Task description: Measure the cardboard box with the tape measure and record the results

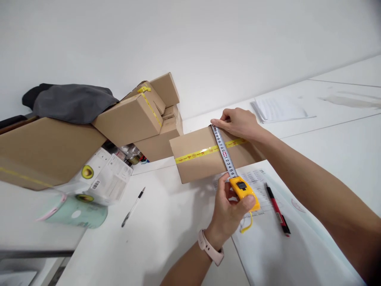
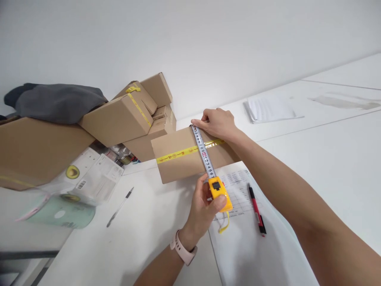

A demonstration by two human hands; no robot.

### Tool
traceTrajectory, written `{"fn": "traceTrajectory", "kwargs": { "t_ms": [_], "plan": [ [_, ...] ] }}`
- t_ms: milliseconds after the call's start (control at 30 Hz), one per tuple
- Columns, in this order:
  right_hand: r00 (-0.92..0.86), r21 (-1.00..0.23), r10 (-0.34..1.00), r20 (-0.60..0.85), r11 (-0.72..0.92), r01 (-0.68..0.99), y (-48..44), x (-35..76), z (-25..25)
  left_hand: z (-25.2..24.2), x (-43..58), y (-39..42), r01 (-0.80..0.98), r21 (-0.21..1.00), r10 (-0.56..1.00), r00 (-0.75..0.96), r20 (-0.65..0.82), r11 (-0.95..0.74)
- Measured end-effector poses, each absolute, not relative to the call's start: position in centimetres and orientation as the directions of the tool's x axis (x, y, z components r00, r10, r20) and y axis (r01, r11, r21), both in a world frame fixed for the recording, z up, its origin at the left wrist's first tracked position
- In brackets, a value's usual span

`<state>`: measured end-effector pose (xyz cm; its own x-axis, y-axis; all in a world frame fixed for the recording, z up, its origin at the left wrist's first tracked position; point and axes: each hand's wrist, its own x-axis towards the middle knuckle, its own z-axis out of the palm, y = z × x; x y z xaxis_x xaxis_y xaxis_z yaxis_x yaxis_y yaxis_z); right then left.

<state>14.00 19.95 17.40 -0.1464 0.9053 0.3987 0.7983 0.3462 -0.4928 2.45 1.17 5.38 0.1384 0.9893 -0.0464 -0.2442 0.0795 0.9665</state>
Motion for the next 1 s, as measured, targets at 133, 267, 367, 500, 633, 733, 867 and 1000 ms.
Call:
{"fn": "traceTrajectory", "kwargs": {
  "t_ms": [133, 267, 367, 500, 633, 733, 867, 1000],
  "plan": [
    [-0.133, -0.489, 0.893, 0.431, 0.354, 0.797, 20.1, 13.9, 17.0, 5.4, 2.5, 1.4, -0.237, 0.969, 0.993, 0.107, -0.042, 0.067],
    [-0.138, -0.481, 0.887, 0.44, 0.362, 0.799, 20.2, 13.8, 16.6, 5.5, 2.3, 1.6, -0.247, 0.967, 0.993, 0.109, -0.035, 0.061],
    [-0.135, -0.438, 0.871, 0.473, 0.365, 0.822, 19.8, 13.7, 16.4, 5.3, 1.6, 0.7, -0.293, 0.954, 0.991, 0.133, -0.03, 0.068],
    [-0.14, -0.397, 0.844, 0.518, 0.382, 0.835, 17.5, 14.2, 15.6, 4.3, -0.2, -3.2, -0.218, 0.97, 0.972, 0.229, -0.058, 0.109],
    [-0.127, -0.351, 0.782, 0.61, 0.41, 0.842, 13.8, 15.5, 12.4, 3.1, -1.9, -8.1, -0.126, 0.966, 0.926, 0.336, -0.171, 0.224],
    [-0.127, -0.32, 0.713, 0.689, 0.457, 0.83, 11.7, 16.4, 8.9, 2.4, -2.1, -10.6, -0.132, 0.918, 0.881, 0.361, -0.307, 0.374],
    [-0.131, -0.367, 0.663, 0.737, 0.555, 0.746, 9.2, 17.2, 6.9, 2.0, -2.0, -11.9, -0.065, 0.878, 0.831, 0.365, -0.421, 0.474],
    [-0.072, -0.719, 0.826, 0.559, 0.526, 0.454, 5.7, 18.6, 8.7, 2.3, -2.2, -12.6, 0.08, 0.848, 0.796, 0.309, -0.521, 0.524]
  ]
}}
